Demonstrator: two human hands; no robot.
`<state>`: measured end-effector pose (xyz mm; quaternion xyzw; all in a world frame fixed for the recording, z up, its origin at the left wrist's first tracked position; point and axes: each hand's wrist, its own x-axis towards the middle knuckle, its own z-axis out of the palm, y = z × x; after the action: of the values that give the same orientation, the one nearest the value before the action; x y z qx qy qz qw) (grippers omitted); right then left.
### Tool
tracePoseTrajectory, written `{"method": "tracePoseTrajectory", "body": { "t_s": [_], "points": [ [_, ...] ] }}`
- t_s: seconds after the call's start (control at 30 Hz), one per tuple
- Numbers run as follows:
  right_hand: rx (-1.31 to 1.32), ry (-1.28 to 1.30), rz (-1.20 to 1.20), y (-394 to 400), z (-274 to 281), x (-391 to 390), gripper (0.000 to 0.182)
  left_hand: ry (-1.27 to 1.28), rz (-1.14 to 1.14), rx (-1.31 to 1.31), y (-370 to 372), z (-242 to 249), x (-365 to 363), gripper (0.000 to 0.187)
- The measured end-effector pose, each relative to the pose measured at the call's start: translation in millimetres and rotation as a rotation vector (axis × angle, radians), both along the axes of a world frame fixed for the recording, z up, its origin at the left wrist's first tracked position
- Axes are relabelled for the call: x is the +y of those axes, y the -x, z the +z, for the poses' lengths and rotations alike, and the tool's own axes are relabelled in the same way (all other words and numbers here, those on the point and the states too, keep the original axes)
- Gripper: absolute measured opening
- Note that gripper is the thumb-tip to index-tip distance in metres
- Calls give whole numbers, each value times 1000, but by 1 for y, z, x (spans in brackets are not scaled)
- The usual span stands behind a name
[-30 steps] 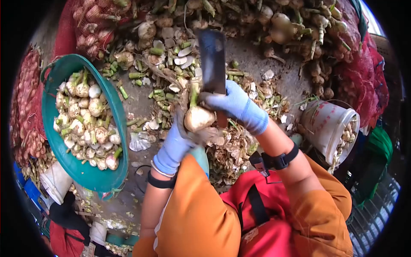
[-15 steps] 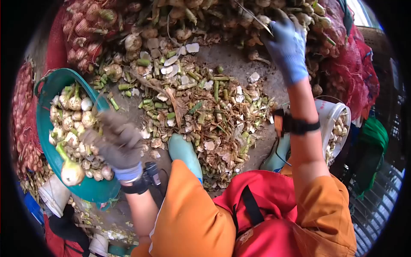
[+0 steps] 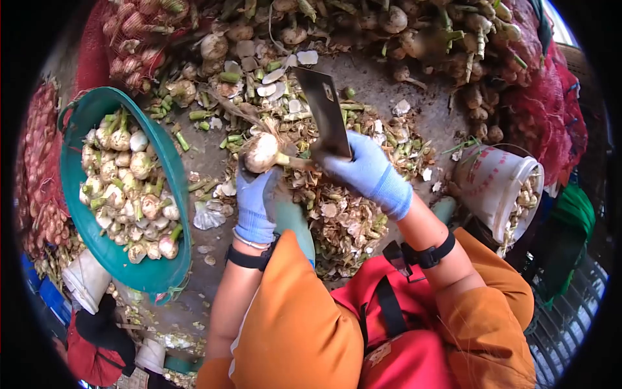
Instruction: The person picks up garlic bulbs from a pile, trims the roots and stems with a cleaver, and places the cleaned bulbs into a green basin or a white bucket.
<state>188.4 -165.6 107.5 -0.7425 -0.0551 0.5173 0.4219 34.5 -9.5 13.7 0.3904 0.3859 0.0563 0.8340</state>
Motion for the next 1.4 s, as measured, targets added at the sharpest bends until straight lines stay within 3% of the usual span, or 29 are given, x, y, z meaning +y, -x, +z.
{"method": "tracePoseTrajectory", "body": {
  "t_s": [0.03,0.07,0.13,0.27,0.3,0.33,0.37,0.4,0.47,0.57,0.6,0.67,0.7,0.77,0.8,0.87,0.9,0.97,1.0,1.07,1.17,1.2,1.23,1.27,1.33,1.37,1.4],
  "points": [
    [-476,-78,158,-3,-17,-6,28,-7,44,26,0,3,2,45],
    [-624,-83,207,-4,-13,-3,27,-14,87,52,-1,9,4,47],
    [-855,-57,385,-6,-6,1,28,-42,-39,-54,0,25,3,46],
    [-882,88,634,-5,1,-1,28,-187,-332,4,-5,54,-5,43],
    [-875,84,634,-5,2,-2,28,-441,-281,-85,2,39,-7,49],
    [-911,52,663,-3,3,-4,29,-438,-286,-79,12,22,0,49],
    [-951,20,692,-3,3,-6,30,-1076,-600,-86,11,20,12,57],
    [-950,23,690,-1,3,-6,30,-1427,-756,-135,9,18,13,65],
    [-992,-38,652,4,4,-5,28,-2291,-809,-220,-2,25,14,82],
    [-969,-28,694,4,7,-1,27,-2061,-734,-214,-2,29,14,85],
    [-952,-40,713,5,7,0,26,-1672,-666,-144,2,23,14,77],
    [-959,-55,706,4,4,2,26,-1284,-589,-77,5,19,10,69],
    [-971,-69,698,3,3,3,25,-908,-496,-138,7,20,5,64],
    [-983,-82,664,3,1,5,26,-534,-395,-188,23,15,4,59],
    [-995,-94,628,3,-1,6,26,-837,-597,-215,35,11,11,61],
    [-993,-91,600,-1,-12,5,27,-1142,-803,-239,46,10,18,64],
    [-983,-99,612,-3,-16,5,27,-1411,-818,-300,32,36,21,69],
    [-922,-66,651,-6,-18,6,26,-1676,-825,-364,24,46,10,73],
    [-922,-62,652,-8,-22,7,26,-1059,-520,-283,27,38,-1,71],
    [-829,-28,636,-6,-36,6,28,-437,-219,-195,26,35,-8,68],
    [-874,6,574,-2,-50,9,23,-27,5,-124,23,42,-10,70],
    [-870,75,567,-6,-55,12,21,-98,-65,-215,19,56,-11,71],
    [-569,357,533,-29,-68,10,21,-172,-137,-309,16,69,-10,72],
    [-309,294,235,-43,-71,-8,23,-247,-214,-399,17,76,-7,73],
    [-323,170,47,-48,-88,-21,23,-319,-269,-273,12,76,-1,85],
    [-223,16,-1,-38,-94,-20,24,-169,-244,-174,5,86,-3,91],
    [-35,52,41,-29,-58,-5,28,-362,-349,-100,-6,75,-3,91]
  ]
}}
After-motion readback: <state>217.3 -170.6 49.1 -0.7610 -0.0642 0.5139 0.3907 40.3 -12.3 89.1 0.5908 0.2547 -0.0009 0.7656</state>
